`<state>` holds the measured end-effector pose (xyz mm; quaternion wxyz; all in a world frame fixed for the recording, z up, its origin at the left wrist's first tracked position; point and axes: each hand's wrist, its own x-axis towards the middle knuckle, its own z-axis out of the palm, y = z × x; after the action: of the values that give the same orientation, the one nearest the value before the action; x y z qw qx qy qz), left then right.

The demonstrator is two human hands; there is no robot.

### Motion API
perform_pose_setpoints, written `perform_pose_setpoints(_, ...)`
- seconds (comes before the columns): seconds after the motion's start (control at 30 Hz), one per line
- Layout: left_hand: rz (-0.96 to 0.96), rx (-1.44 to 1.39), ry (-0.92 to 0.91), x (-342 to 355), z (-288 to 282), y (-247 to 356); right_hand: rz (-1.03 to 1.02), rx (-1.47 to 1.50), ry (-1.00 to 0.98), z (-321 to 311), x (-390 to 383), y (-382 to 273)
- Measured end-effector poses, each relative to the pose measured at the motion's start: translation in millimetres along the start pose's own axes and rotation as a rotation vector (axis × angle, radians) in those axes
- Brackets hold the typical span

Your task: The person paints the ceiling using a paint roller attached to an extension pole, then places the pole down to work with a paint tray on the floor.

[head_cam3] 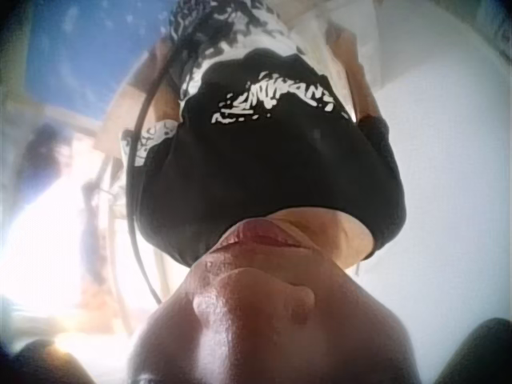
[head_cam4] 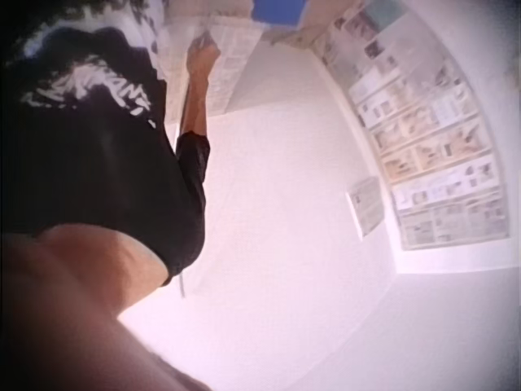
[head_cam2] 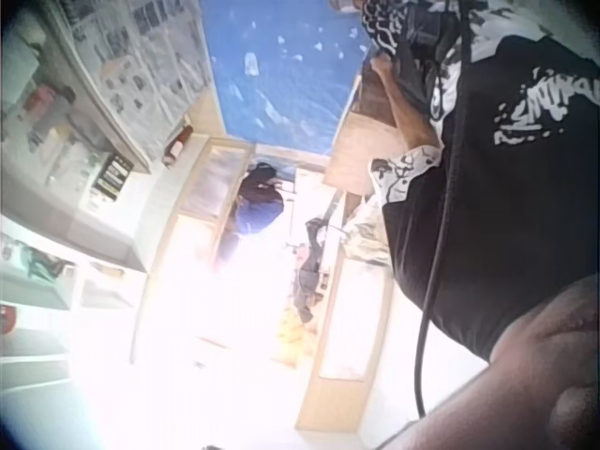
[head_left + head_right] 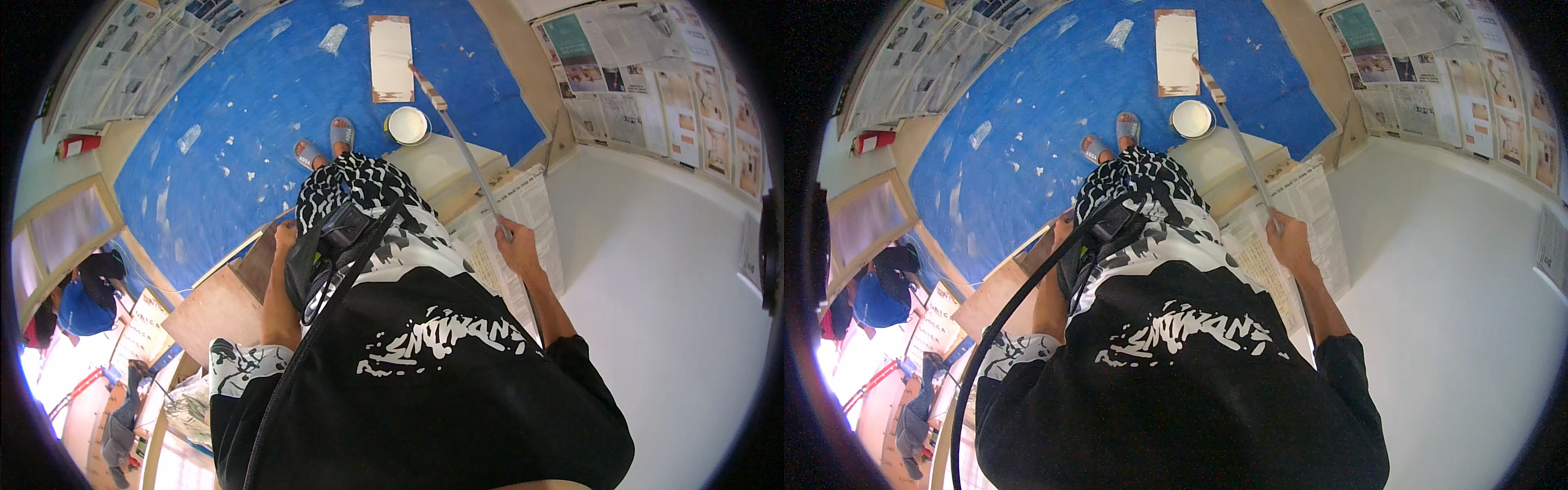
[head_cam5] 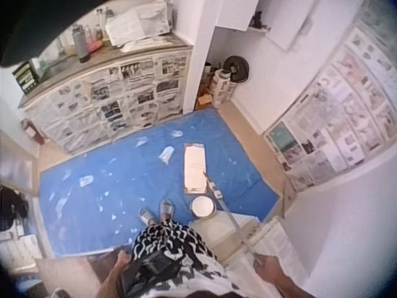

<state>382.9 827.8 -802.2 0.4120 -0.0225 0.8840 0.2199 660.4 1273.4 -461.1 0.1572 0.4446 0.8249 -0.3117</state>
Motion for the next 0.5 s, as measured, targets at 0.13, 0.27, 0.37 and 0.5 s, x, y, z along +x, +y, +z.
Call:
perform_pose_setpoints(0.13,-0.043,-0.023,0.012,0,9,-14,-0.092,-0.03,0.027,-5,45,1)
perform_pose_setpoints(0.27,-0.036,-0.024,0.009,2,9,-20,-0.114,-0.066,0.005,-8,90,-6)
perform_pose_setpoints(0.37,-0.018,-0.057,0.031,-8,7,-9,-0.177,-0.099,0.006,-1,108,7)
perform_pose_setpoints(0.5,-0.031,-0.067,0.017,-9,7,-7,-0.095,-0.106,-0.04,7,87,9)
